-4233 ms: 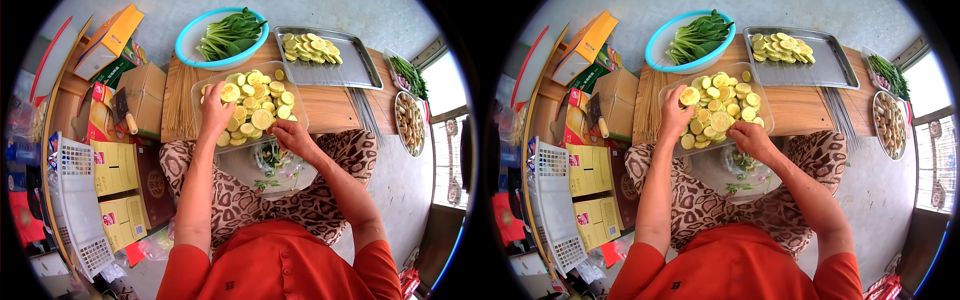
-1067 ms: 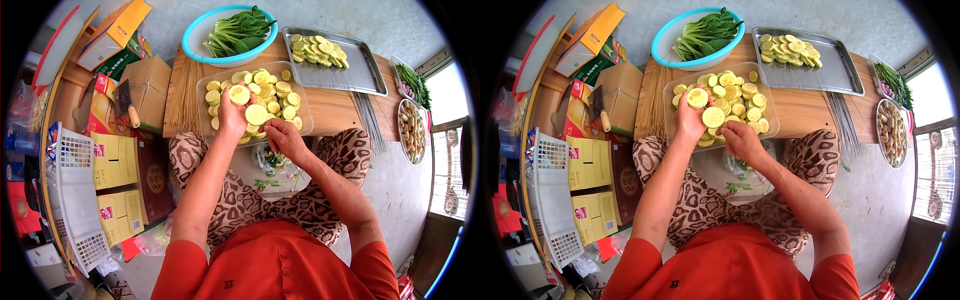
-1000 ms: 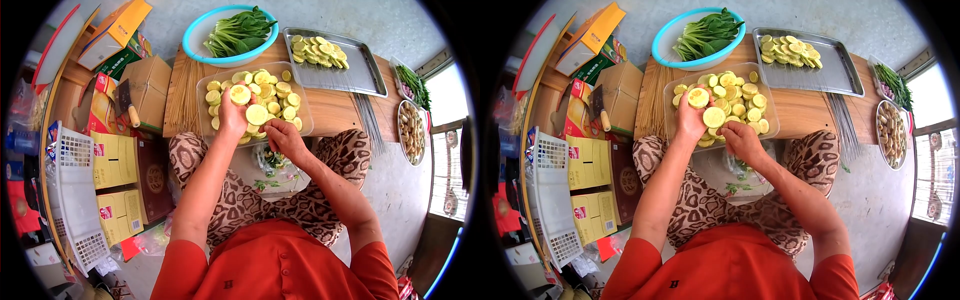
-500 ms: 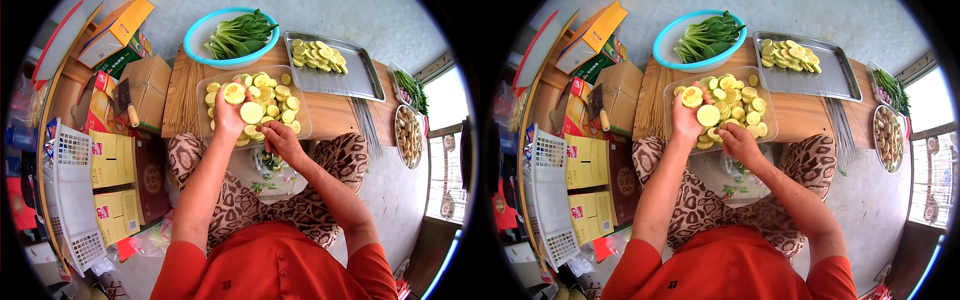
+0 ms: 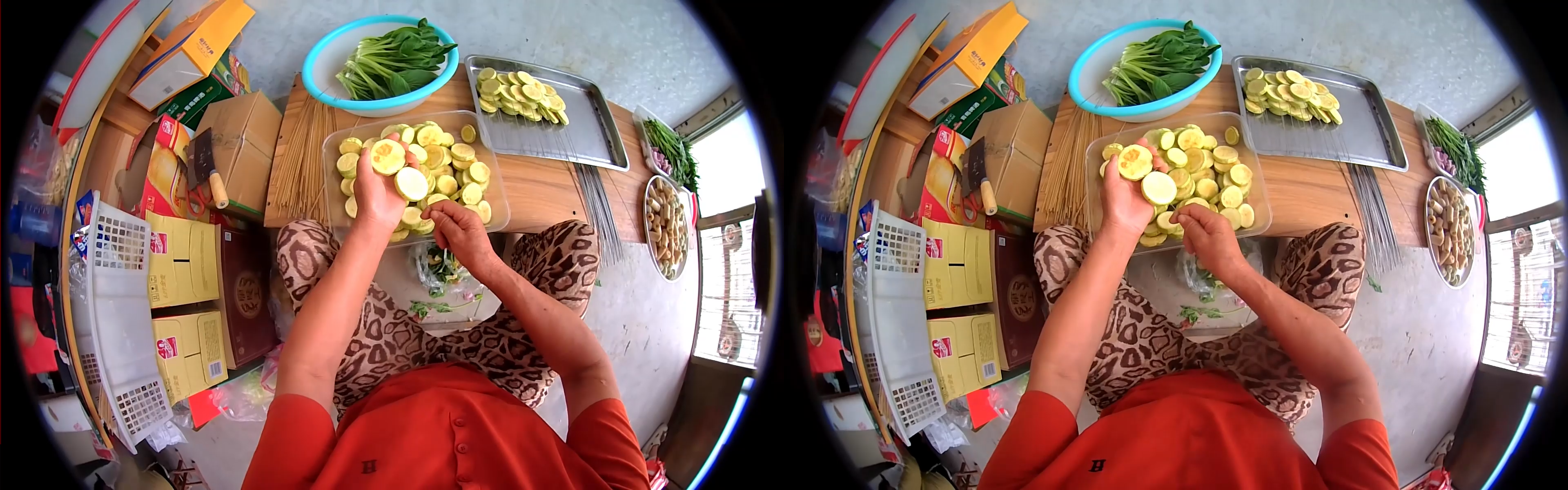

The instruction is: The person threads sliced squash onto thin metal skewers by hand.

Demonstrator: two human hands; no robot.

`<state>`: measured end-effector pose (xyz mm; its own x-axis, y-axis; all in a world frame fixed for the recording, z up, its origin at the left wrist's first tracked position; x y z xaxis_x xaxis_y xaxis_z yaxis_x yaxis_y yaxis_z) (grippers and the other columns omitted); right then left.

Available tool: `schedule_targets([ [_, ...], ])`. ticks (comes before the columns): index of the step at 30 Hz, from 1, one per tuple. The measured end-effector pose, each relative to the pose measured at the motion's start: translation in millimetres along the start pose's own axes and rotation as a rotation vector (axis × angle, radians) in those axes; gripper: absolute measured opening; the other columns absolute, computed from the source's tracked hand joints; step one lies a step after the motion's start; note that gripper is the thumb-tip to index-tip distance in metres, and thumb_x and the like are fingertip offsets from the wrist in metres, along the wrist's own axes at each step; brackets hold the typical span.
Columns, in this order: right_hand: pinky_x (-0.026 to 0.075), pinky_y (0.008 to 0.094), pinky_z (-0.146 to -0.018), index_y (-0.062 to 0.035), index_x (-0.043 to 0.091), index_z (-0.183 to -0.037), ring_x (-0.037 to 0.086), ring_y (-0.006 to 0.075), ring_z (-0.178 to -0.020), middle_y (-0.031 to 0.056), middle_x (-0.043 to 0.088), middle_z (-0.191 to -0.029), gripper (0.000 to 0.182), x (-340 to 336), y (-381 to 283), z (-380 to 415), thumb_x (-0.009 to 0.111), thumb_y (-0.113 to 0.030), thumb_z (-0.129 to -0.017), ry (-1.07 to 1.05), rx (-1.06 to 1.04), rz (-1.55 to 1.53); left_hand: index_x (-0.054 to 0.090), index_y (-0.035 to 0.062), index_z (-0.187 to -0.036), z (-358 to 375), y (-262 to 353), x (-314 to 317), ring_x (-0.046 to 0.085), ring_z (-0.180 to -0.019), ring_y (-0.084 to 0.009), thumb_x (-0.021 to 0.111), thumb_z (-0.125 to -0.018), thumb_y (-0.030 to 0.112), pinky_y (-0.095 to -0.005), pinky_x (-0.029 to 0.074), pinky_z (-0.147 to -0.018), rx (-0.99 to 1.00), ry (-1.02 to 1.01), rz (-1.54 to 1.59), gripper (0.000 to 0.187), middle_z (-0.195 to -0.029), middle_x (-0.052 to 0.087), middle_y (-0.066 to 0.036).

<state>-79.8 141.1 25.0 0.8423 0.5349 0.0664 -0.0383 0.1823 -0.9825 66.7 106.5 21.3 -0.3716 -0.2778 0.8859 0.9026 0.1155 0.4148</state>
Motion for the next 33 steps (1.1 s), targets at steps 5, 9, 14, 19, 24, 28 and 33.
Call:
schedule_targets([
  [5, 0.034, 0.0204, -0.046, -0.0025, 0.060, -0.091, 0.040, 0.0050, -0.049, -0.0033, 0.045, -0.057, 0.014, 0.1, 3.4, -2.3, 0.050, -0.011, -0.094, 0.017, -0.009, -0.006, 0.051, 0.0002, -0.116, 2.0, 0.6, 2.9, 0.055, -0.082, -0.0227, 0.031, -0.096, 0.034, -0.0389, 0.047, -0.083, 0.020, -0.020, -0.030, 0.044, -0.094, 0.057, -0.011],
  [9, 0.034, 0.0206, -0.047, -0.0017, 0.060, -0.092, 0.041, 0.0050, -0.050, -0.0029, 0.046, -0.057, 0.014, 0.8, -0.1, -0.9, 0.050, -0.011, -0.094, 0.033, -0.019, 0.015, 0.049, 0.0006, -0.118, 0.4, 0.2, 0.8, 0.056, -0.084, -0.0236, 0.030, -0.097, 0.037, -0.0407, 0.048, -0.085, 0.028, -0.032, -0.032, 0.046, -0.098, 0.057, -0.012],
  [14, 0.036, 0.0213, -0.048, -0.0008, 0.061, -0.094, 0.043, 0.0052, -0.050, -0.0019, 0.048, -0.057, 0.014, 0.0, -7.3, -2.8, 0.051, -0.011, -0.094, 0.046, -0.051, 0.035, 0.045, 0.0042, -0.121, 6.8, -0.5, 8.9, 0.059, -0.094, -0.0261, 0.037, -0.097, 0.044, -0.0434, 0.051, -0.082, 0.097, -0.025, -0.085, 0.047, -0.106, 0.056, -0.013],
  [19, 0.037, 0.0214, -0.049, -0.0005, 0.062, -0.094, 0.045, 0.0056, -0.050, -0.0014, 0.050, -0.056, 0.015, -1.4, -8.8, -4.6, 0.051, -0.011, -0.093, 0.093, -0.059, 0.079, 0.041, 0.0049, -0.117, 10.6, -4.3, 14.6, 0.059, -0.102, -0.0281, 0.056, -0.092, 0.023, -0.0403, 0.055, -0.079, 0.190, -0.111, -0.385, 0.035, -0.113, 0.055, -0.016],
  [24, 0.036, 0.0216, -0.048, -0.0011, 0.062, -0.094, 0.045, 0.0056, -0.049, -0.0018, 0.049, -0.056, 0.015, -1.7, -6.0, -4.8, 0.051, -0.012, -0.094, 0.071, -0.045, 0.038, 0.038, 0.0028, -0.121, 10.2, -6.9, 17.2, 0.059, -0.103, -0.0290, 0.054, -0.093, 0.019, -0.0426, 0.053, -0.084, 0.200, -0.172, -0.419, 0.036, -0.115, 0.056, -0.017],
  [28, 0.035, 0.0217, -0.046, -0.0022, 0.062, -0.093, 0.044, 0.0056, -0.048, -0.0019, 0.049, -0.055, 0.015, -0.6, -5.5, -4.8, 0.051, -0.012, -0.094, 0.052, -0.022, 0.004, 0.041, 0.0022, -0.121, 9.7, -8.3, 16.7, 0.059, -0.100, -0.0264, 0.050, -0.095, 0.029, -0.0427, 0.052, -0.085, 0.161, -0.161, -0.358, 0.039, -0.109, 0.058, -0.015],
  [33, 0.035, 0.0214, -0.046, -0.0025, 0.061, -0.092, 0.043, 0.0058, -0.047, -0.0020, 0.049, -0.055, 0.015, 4.8, -1.7, -6.4, 0.051, -0.012, -0.094, 0.045, -0.019, -0.024, 0.044, 0.0019, -0.121, 8.4, -9.0, 8.6, 0.060, -0.090, -0.0216, 0.046, -0.095, 0.038, -0.0402, 0.052, -0.082, 0.156, -0.097, -0.289, 0.045, -0.100, 0.060, -0.013],
])
Point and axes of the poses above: each hand's wrist, its own z-axis away from the middle knuckle, its own x-axis out of the palm, y = z × x, the point moved 6 cm from there along -z, towards the middle knuckle
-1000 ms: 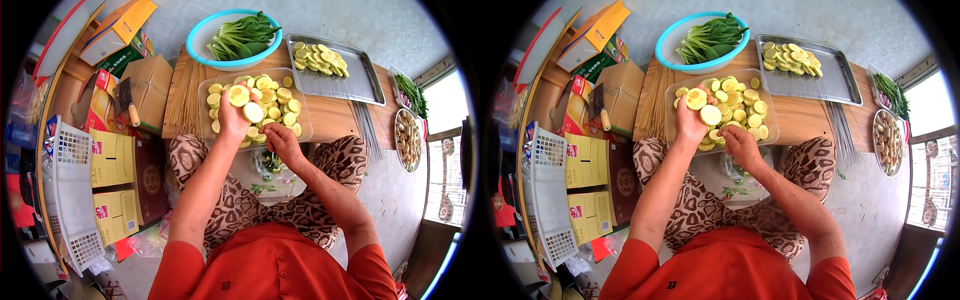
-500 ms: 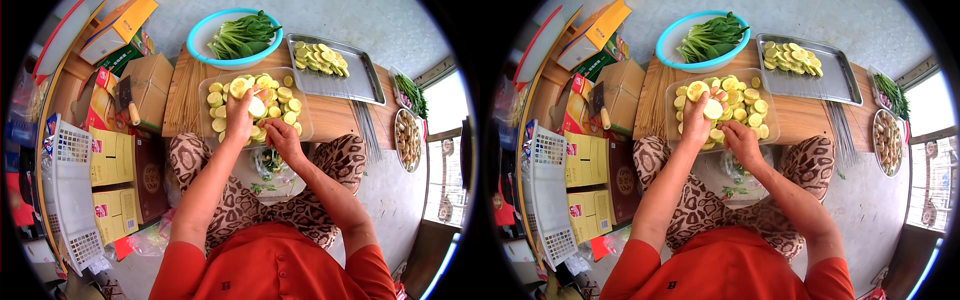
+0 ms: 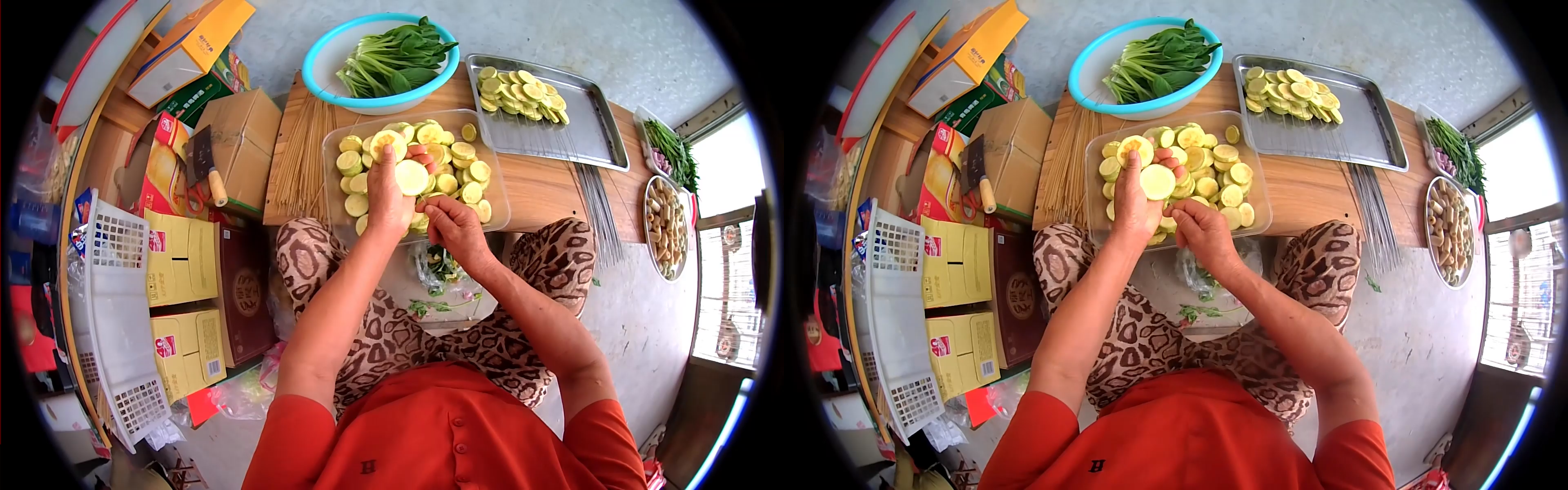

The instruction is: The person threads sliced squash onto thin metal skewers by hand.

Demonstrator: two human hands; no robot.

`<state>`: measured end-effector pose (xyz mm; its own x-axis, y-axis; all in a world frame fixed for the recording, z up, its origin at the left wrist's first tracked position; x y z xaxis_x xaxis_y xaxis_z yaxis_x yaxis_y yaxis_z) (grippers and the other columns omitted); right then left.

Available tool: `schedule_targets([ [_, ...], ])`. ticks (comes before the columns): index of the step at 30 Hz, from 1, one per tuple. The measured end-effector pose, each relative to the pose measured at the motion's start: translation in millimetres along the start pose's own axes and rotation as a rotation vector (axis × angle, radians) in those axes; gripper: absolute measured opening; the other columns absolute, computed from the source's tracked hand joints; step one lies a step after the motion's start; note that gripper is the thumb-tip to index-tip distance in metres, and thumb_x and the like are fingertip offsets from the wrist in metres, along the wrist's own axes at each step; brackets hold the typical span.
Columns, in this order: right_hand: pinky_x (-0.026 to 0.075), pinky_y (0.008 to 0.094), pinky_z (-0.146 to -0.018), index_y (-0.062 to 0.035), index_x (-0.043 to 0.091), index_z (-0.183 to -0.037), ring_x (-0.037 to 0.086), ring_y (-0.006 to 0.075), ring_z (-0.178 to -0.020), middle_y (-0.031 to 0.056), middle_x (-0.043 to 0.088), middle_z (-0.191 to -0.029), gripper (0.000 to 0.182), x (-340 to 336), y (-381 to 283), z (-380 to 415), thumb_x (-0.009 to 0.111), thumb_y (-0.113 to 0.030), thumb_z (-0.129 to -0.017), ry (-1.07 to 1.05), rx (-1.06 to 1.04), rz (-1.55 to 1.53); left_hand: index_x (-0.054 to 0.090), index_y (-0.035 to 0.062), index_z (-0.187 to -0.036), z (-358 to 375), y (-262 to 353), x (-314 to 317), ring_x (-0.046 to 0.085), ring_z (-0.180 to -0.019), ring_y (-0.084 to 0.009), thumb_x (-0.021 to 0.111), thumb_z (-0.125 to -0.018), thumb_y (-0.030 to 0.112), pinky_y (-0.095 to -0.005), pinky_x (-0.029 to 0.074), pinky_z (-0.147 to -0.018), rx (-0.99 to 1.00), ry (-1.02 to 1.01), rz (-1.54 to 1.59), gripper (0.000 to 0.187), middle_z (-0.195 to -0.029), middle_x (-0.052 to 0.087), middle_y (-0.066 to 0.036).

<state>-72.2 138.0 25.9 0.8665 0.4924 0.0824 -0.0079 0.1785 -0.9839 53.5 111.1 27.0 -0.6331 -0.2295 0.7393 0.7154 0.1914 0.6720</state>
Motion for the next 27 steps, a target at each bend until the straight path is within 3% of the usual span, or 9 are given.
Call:
schedule_targets([
  [15, 0.035, 0.0214, -0.047, -0.0020, 0.060, -0.089, 0.043, 0.0060, -0.048, -0.0014, 0.048, -0.055, 0.016, 5.4, 3.6, -5.3, 0.050, -0.013, -0.094, -0.004, -0.005, 0.000, 0.044, 0.0002, -0.120, 2.8, -3.8, -5.0, 0.060, -0.086, -0.0213, 0.044, -0.096, 0.037, -0.0385, 0.052, -0.078, -0.010, 0.027, -0.037, 0.044, -0.096, 0.061, -0.012],
  [22, 0.037, 0.0213, -0.050, -0.0010, 0.058, -0.092, 0.045, 0.0065, -0.051, -0.0006, 0.051, -0.059, 0.016, 4.7, -14.7, 0.7, 0.050, -0.015, -0.094, -0.035, 0.095, 0.015, 0.044, 0.0029, -0.121, -10.1, 10.4, -11.5, 0.057, -0.101, -0.0258, 0.044, -0.096, 0.039, -0.0414, 0.047, -0.091, 0.005, 0.056, 0.094, 0.044, -0.108, 0.058, -0.016],
  [24, 0.038, 0.0213, -0.051, -0.0002, 0.058, -0.094, 0.046, 0.0064, -0.054, -0.0007, 0.052, -0.061, 0.016, 0.5, -10.3, 4.5, 0.051, -0.015, -0.094, -0.048, 0.059, 0.089, 0.045, 0.0052, -0.119, -17.8, 18.2, -19.5, 0.054, -0.110, -0.0274, 0.044, -0.096, 0.040, -0.0435, 0.042, -0.098, 0.011, 0.117, 0.191, 0.043, -0.113, 0.056, -0.017],
  [27, 0.040, 0.0214, -0.055, 0.0004, 0.058, -0.096, 0.047, 0.0063, -0.058, -0.0011, 0.052, -0.065, 0.016, -7.0, -12.0, 10.9, 0.052, -0.014, -0.093, -0.063, 0.011, 0.163, 0.045, 0.0051, -0.119, -18.6, 23.1, -18.6, 0.054, -0.111, -0.0276, 0.043, -0.096, 0.042, -0.0429, 0.042, -0.098, -0.021, 0.165, 0.258, 0.044, -0.115, 0.055, -0.017],
])
Point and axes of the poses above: each hand's wrist, its own z-axis away from the middle knuckle, its own x-axis out of the palm, y = z × x, the point moved 6 cm from there along -z, towards the middle knuckle
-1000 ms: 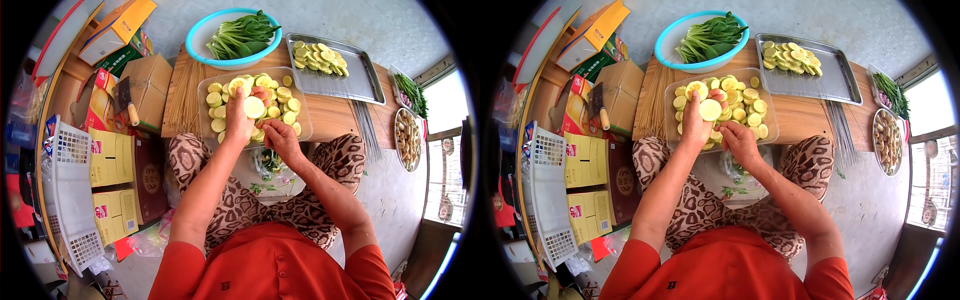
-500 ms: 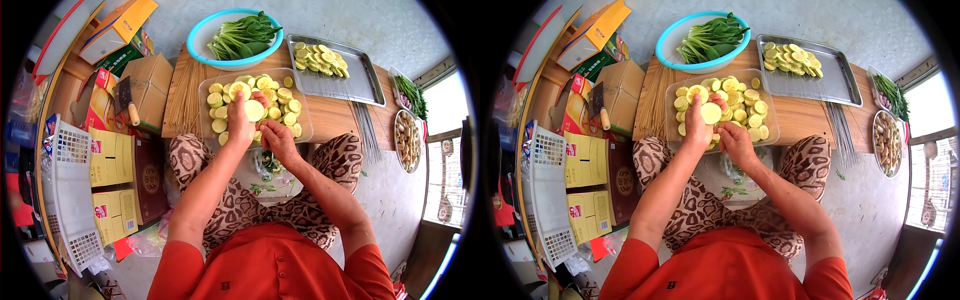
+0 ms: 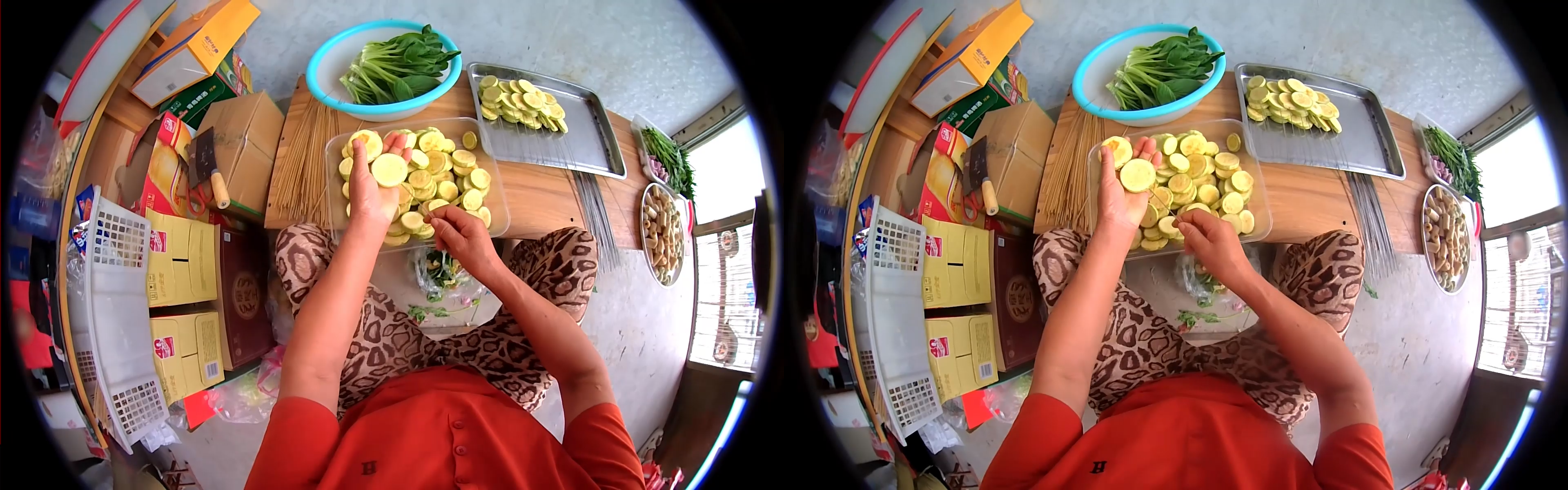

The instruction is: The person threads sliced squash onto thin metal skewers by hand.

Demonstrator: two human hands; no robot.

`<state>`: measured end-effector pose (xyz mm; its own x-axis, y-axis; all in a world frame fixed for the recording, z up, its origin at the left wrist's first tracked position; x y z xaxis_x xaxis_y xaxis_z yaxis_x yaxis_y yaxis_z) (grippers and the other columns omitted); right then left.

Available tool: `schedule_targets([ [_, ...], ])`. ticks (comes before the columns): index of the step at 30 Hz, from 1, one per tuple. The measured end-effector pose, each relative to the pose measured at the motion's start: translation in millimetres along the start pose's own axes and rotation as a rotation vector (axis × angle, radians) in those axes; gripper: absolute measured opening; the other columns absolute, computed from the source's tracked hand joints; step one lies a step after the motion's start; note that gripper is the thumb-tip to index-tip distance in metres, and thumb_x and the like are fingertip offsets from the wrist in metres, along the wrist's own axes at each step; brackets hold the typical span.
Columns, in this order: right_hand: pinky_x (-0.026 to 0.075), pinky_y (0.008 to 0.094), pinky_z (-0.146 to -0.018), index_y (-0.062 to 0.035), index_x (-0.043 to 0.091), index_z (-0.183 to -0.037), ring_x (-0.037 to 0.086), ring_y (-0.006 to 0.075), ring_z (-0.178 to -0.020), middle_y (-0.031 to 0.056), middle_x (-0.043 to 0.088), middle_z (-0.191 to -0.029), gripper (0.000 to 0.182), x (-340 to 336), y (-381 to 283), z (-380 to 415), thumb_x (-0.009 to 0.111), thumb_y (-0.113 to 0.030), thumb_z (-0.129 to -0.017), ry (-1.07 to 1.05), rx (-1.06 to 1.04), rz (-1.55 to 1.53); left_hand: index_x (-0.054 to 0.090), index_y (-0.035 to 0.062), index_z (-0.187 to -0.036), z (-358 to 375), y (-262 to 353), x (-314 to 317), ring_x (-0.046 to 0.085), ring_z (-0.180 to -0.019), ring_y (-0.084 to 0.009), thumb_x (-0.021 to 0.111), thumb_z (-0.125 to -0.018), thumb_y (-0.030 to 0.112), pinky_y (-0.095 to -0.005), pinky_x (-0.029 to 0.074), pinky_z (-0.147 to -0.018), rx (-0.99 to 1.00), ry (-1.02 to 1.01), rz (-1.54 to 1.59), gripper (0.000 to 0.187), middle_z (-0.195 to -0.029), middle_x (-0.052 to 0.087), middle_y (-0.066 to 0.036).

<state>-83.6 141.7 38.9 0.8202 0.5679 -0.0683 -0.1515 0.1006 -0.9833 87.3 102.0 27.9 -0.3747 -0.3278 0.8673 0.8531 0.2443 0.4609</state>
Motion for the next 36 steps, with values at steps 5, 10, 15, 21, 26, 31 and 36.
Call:
schedule_targets([
  [5, 0.040, 0.0228, -0.055, -0.0011, 0.061, -0.094, 0.045, 0.0061, -0.059, -0.0021, 0.050, -0.065, 0.014, -18.4, 3.3, 5.8, 0.054, -0.013, -0.091, 0.079, -0.046, 0.029, 0.028, 0.0034, -0.136, -1.8, -18.0, -3.0, 0.042, -0.123, -0.0332, 0.041, -0.091, 0.056, -0.0465, 0.030, -0.106, -0.128, -0.060, 0.026, 0.070, -0.133, 0.041, -0.023],
  [10, 0.036, 0.0224, -0.049, -0.0010, 0.062, -0.092, 0.042, 0.0056, -0.054, -0.0027, 0.047, -0.061, 0.014, -49.5, -7.9, 9.4, 0.055, -0.014, -0.092, 0.175, -0.057, 0.055, 0.027, 0.0009, -0.137, 5.3, -18.0, -12.8, 0.041, -0.123, -0.0306, 0.045, -0.090, 0.056, -0.0447, 0.030, -0.106, -0.122, 0.072, -0.208, 0.075, -0.131, 0.041, -0.019],
  [15, 0.026, 0.0189, -0.041, -0.0017, 0.062, -0.095, 0.035, 0.0029, -0.045, -0.0058, 0.041, -0.054, 0.017, -93.6, 0.8, -12.0, 0.051, -0.014, -0.094, 0.169, -0.037, -0.162, 0.022, 0.0030, -0.141, 13.9, -19.0, -5.9, 0.043, -0.124, -0.0304, 0.041, -0.094, 0.050, -0.0432, 0.033, -0.104, -0.164, -0.015, -0.295, 0.069, -0.134, 0.040, -0.019],
  [21, 0.027, 0.0207, -0.039, -0.0006, 0.061, -0.092, 0.035, 0.0060, -0.043, -0.0024, 0.045, -0.055, 0.019, -167.1, -19.0, -32.7, 0.052, -0.017, -0.093, 0.327, 0.047, -0.141, 0.022, 0.0026, -0.142, 23.9, -16.2, 6.1, 0.043, -0.123, -0.0298, 0.036, -0.097, 0.043, -0.0396, 0.035, -0.103, -0.171, -0.048, -0.360, 0.062, -0.135, 0.039, -0.019],
  [26, 0.028, 0.0233, -0.039, 0.0029, 0.061, -0.090, 0.039, 0.0088, -0.043, 0.0008, 0.048, -0.057, 0.017, -207.6, -14.1, -71.3, 0.052, -0.012, -0.089, 0.456, 0.066, -0.201, 0.028, 0.0037, -0.139, 23.4, -20.7, 7.4, 0.047, -0.119, -0.0279, 0.040, -0.097, 0.040, -0.0382, 0.038, -0.099, -0.201, -0.058, -0.359, 0.057, -0.131, 0.044, -0.018],
  [31, 0.029, 0.0257, -0.037, 0.0027, 0.062, -0.086, 0.039, 0.0119, -0.040, 0.0040, 0.049, -0.057, 0.015, -236.5, 12.4, -121.4, 0.052, -0.008, -0.084, 0.575, 0.128, -0.197, 0.039, 0.0065, -0.133, 21.1, -20.0, 8.7, 0.051, -0.114, -0.0269, 0.046, -0.095, 0.037, -0.0361, 0.042, -0.094, -0.206, -0.063, -0.378, 0.049, -0.124, 0.048, -0.016],
  [36, 0.027, 0.0261, -0.035, 0.0015, 0.061, -0.086, 0.038, 0.0120, -0.038, 0.0039, 0.048, -0.056, 0.014, -248.4, 29.8, -160.2, 0.053, -0.010, -0.086, 0.668, 0.172, -0.194, 0.034, 0.0034, -0.136, 22.0, -16.8, 14.8, 0.050, -0.115, -0.0268, 0.037, -0.098, 0.037, -0.0372, 0.041, -0.097, -0.205, -0.072, -0.453, 0.051, -0.127, 0.047, -0.017],
])
Point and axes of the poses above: each hand's wrist, its own z-axis away from the middle knuckle, its own x-axis out of the palm, y = z × x, the point moved 6 cm from there along -z, towards the middle knuckle
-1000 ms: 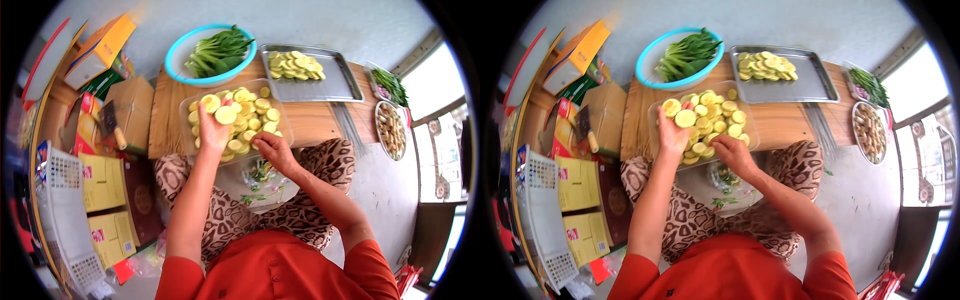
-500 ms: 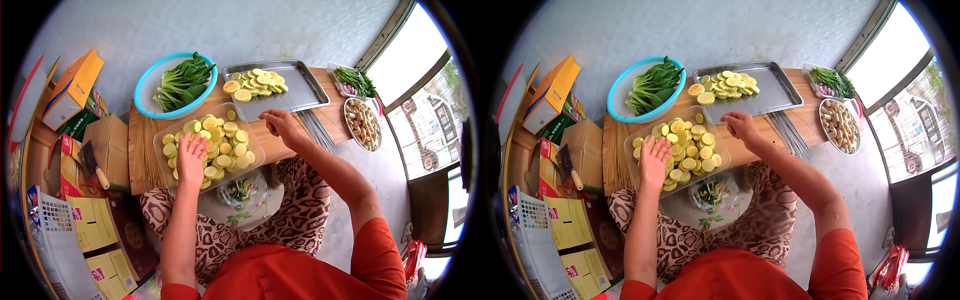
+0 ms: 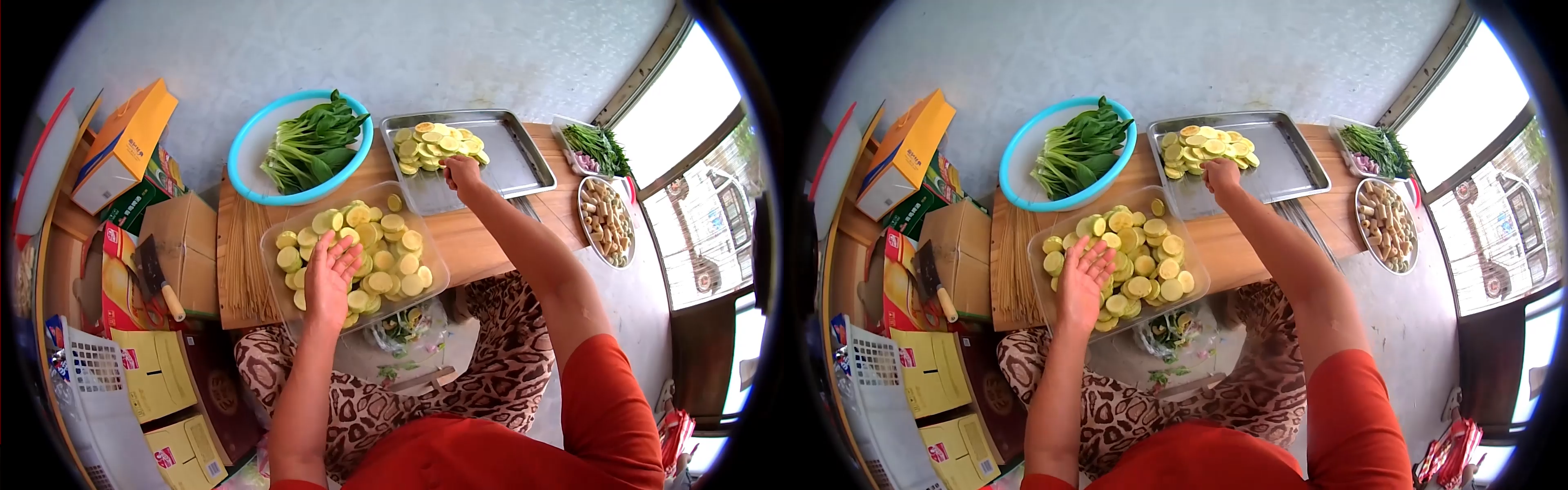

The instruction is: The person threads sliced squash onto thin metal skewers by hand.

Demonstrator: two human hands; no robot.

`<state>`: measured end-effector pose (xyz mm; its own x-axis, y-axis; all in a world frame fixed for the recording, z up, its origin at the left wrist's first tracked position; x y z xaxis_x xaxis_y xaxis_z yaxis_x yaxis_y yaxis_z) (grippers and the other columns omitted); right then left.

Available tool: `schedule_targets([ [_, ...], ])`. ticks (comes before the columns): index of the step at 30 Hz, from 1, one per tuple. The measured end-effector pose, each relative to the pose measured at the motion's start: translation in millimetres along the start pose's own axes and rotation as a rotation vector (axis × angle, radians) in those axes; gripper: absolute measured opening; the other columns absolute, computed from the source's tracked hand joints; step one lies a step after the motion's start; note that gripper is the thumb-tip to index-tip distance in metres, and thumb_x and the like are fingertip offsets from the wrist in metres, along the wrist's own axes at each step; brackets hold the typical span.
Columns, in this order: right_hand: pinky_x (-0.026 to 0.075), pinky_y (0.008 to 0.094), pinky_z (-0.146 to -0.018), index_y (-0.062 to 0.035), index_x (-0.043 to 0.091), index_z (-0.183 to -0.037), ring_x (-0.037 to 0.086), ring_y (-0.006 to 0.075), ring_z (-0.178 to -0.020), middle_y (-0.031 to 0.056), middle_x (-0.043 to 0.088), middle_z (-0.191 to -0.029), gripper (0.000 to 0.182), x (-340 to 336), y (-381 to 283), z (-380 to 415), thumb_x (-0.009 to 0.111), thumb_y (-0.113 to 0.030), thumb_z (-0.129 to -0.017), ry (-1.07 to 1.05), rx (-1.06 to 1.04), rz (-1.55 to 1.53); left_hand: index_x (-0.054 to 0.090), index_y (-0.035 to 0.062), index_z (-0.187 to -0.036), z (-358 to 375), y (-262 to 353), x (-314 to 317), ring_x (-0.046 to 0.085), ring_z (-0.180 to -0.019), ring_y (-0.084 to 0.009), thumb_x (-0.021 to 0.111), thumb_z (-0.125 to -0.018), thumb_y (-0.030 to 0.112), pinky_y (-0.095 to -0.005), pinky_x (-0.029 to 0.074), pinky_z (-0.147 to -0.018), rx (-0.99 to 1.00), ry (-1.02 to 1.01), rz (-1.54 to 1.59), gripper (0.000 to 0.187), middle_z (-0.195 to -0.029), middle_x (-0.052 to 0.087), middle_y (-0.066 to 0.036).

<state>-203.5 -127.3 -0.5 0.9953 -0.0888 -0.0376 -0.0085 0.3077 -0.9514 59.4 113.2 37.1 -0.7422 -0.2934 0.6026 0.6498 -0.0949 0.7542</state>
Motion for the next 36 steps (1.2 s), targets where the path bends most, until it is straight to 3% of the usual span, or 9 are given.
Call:
schedule_targets([
  [8, 0.032, 0.0257, -0.036, -0.0023, 0.060, -0.092, 0.046, 0.0119, -0.040, 0.0060, 0.058, -0.063, 0.017, 1.5, 7.6, -11.8, 0.055, -0.018, -0.088, -0.018, 0.024, 0.245, 0.039, 0.0058, -0.132, -4.8, -1.7, 3.3, 0.055, -0.108, -0.0264, 0.043, -0.097, 0.038, -0.0361, 0.043, -0.090, 0.018, -0.034, -0.013, 0.048, -0.121, 0.051, -0.016],
  [13, 0.044, 0.0273, -0.043, -0.0035, 0.063, -0.085, 0.061, 0.0141, -0.049, 0.0066, 0.065, -0.070, 0.018, -25.8, -17.8, 33.7, 0.054, -0.019, -0.084, -0.143, -0.078, 0.648, 0.037, 0.0011, -0.133, -2.9, -4.1, 6.2, 0.055, -0.109, -0.0254, 0.041, -0.097, 0.034, -0.0357, 0.044, -0.092, 0.009, -0.043, -0.040, 0.048, -0.122, 0.050, -0.016],
  [20, 0.051, 0.0317, -0.055, -0.0025, 0.065, -0.087, 0.062, 0.0167, -0.049, 0.0084, 0.065, -0.067, 0.021, -145.0, -12.0, 63.9, 0.055, -0.020, -0.081, -0.023, -0.206, 0.901, 0.047, 0.0033, -0.123, -0.4, -14.4, 0.3, 0.059, -0.100, -0.0252, 0.046, -0.096, 0.035, -0.0339, 0.047, -0.085, 0.025, -0.076, -0.046, 0.042, -0.112, 0.056, -0.013],
  [21, 0.051, 0.0369, -0.059, -0.0044, 0.065, -0.083, 0.063, 0.0229, -0.055, 0.0118, 0.065, -0.067, 0.020, -170.2, 2.8, 63.0, 0.055, -0.022, -0.079, 0.027, -0.194, 0.949, 0.049, 0.0030, -0.121, 0.9, -14.8, 0.5, 0.059, -0.099, -0.0245, 0.046, -0.096, 0.034, -0.0338, 0.048, -0.085, 0.032, -0.073, -0.062, 0.040, -0.110, 0.057, -0.012],
  [24, 0.046, 0.0310, -0.045, -0.0009, 0.064, -0.079, 0.056, 0.0155, -0.044, 0.0104, 0.063, -0.064, 0.018, -223.9, 38.3, 74.1, 0.055, -0.017, -0.079, 0.106, -0.250, 1.162, 0.049, 0.0021, -0.120, 3.4, -17.9, -1.2, 0.059, -0.098, -0.0243, 0.047, -0.096, 0.033, -0.0340, 0.048, -0.085, 0.015, -0.074, -0.078, 0.040, -0.109, 0.058, -0.012],
  [25, 0.048, 0.0349, -0.051, -0.0028, 0.065, -0.079, 0.060, 0.0199, -0.050, 0.0140, 0.064, -0.066, 0.018, -235.9, 48.5, 81.4, 0.055, -0.017, -0.077, 0.153, -0.215, 1.175, 0.049, 0.0014, -0.120, 3.5, -19.5, -2.4, 0.059, -0.098, -0.0245, 0.047, -0.095, 0.034, -0.0344, 0.048, -0.085, 0.009, -0.073, -0.078, 0.041, -0.109, 0.058, -0.012],
  [26, 0.049, 0.0429, -0.069, -0.0078, 0.067, -0.082, 0.063, 0.0341, -0.081, 0.0181, 0.066, -0.084, 0.019, -243.3, 57.8, 84.3, 0.056, -0.023, -0.078, 0.213, -0.124, 1.256, 0.049, 0.0014, -0.120, 3.6, -20.9, -2.9, 0.059, -0.098, -0.0245, 0.047, -0.095, 0.034, -0.0344, 0.048, -0.085, 0.005, -0.079, -0.082, 0.041, -0.109, 0.058, -0.012],
  [31, 0.050, 0.0436, -0.074, -0.0081, 0.066, -0.088, 0.064, 0.0336, -0.088, 0.0175, 0.067, -0.088, 0.019, -258.2, 89.3, 93.0, 0.058, -0.023, -0.080, 0.355, -0.069, 1.447, 0.049, 0.0002, -0.120, 0.1, -29.6, -8.4, 0.059, -0.096, -0.0241, 0.049, -0.094, 0.035, -0.0340, 0.047, -0.085, -0.033, -0.025, -0.147, 0.043, -0.109, 0.058, -0.013],
  [36, 0.049, 0.0455, -0.072, -0.0060, 0.064, -0.088, 0.063, 0.0358, -0.086, 0.0198, 0.065, -0.089, 0.021, -253.0, 94.6, 93.1, 0.058, -0.024, -0.079, 0.292, -0.061, 1.426, 0.051, 0.0004, -0.119, -3.7, -36.7, -8.1, 0.060, -0.092, -0.0229, 0.049, -0.094, 0.035, -0.0333, 0.048, -0.082, -0.050, 0.006, -0.230, 0.043, -0.106, 0.059, -0.012],
])
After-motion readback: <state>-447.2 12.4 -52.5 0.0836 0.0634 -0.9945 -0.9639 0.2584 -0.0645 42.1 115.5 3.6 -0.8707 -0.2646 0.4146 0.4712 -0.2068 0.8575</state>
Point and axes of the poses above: each hand's wrist, its own z-axis away from the middle knuckle, its own x-axis out of the palm, y = z × x, the point moved 6 cm from there along -z, towards the middle knuckle
